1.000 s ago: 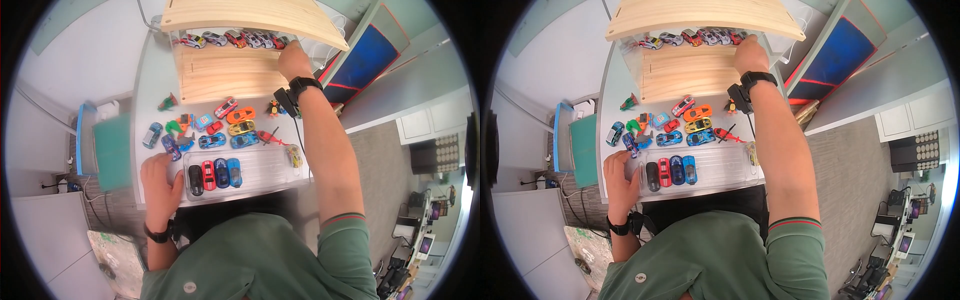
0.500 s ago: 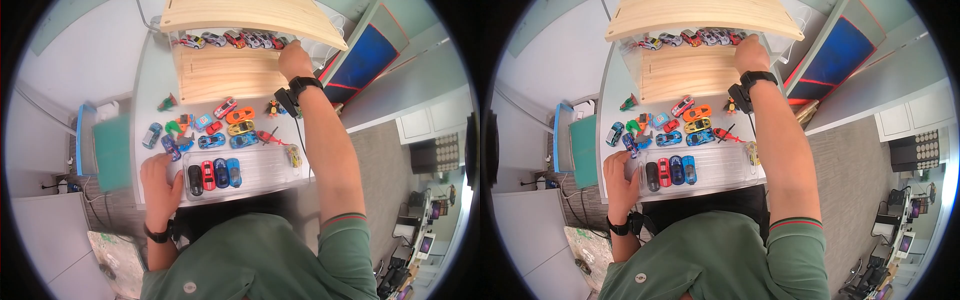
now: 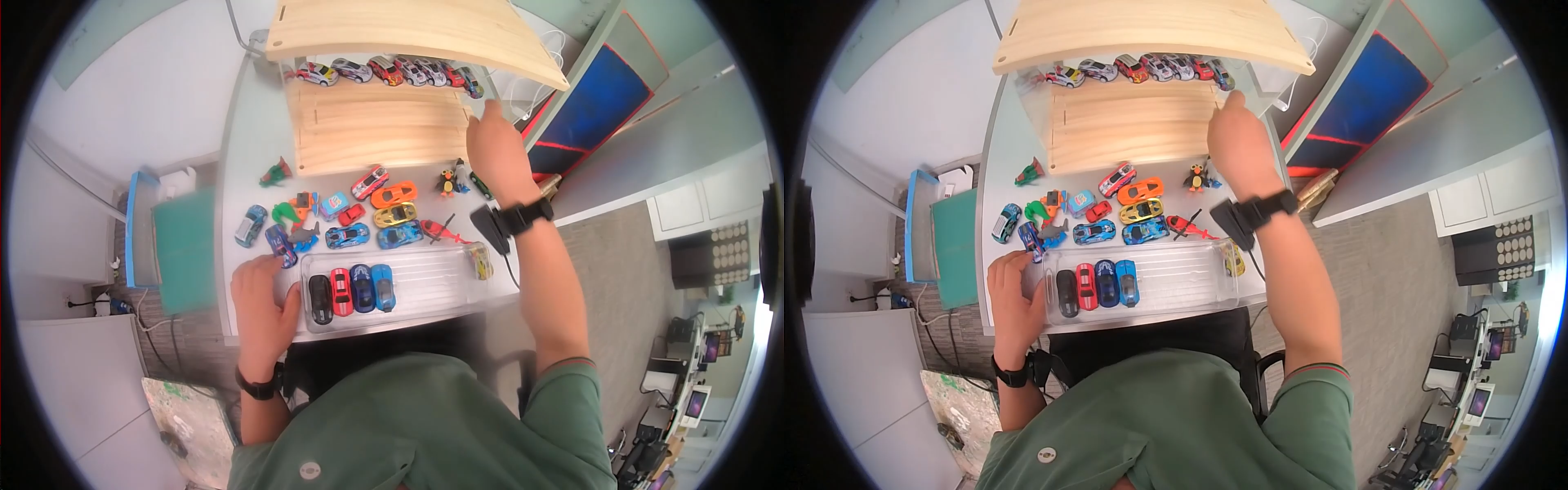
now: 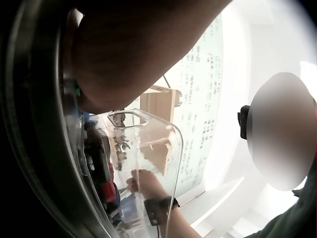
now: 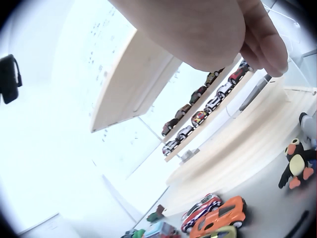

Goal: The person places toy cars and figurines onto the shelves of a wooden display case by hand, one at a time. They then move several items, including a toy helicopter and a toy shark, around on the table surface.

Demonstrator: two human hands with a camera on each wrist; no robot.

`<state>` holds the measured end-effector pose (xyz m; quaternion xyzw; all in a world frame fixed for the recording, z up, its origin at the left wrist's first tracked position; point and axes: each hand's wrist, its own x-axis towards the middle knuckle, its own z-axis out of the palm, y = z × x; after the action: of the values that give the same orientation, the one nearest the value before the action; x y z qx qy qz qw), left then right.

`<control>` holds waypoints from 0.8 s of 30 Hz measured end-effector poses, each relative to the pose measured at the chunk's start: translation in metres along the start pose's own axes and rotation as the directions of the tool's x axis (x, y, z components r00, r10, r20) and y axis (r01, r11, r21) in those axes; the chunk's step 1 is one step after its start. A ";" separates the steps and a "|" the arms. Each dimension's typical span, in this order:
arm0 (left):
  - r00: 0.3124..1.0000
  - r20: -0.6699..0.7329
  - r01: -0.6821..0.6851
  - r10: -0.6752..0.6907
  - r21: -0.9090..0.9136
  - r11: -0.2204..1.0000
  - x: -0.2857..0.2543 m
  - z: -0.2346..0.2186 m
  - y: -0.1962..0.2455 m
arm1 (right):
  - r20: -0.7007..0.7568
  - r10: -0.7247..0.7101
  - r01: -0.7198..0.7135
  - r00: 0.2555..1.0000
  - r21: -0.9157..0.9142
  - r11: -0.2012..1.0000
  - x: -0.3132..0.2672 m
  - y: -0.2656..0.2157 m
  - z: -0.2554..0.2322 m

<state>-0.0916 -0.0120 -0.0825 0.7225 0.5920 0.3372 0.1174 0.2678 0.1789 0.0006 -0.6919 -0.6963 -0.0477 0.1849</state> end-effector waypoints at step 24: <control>0.929 0.245 -0.292 0.278 0.022 0.956 0.120 -0.026 0.133 | 0.322 0.116 -0.339 0.939 0.824 0.454 -0.114 0.128 -0.031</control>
<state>0.0033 0.0582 0.0544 0.8392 0.4719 0.2439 0.1164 0.3966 0.0658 -0.0317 -0.5906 -0.5399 0.4124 0.4354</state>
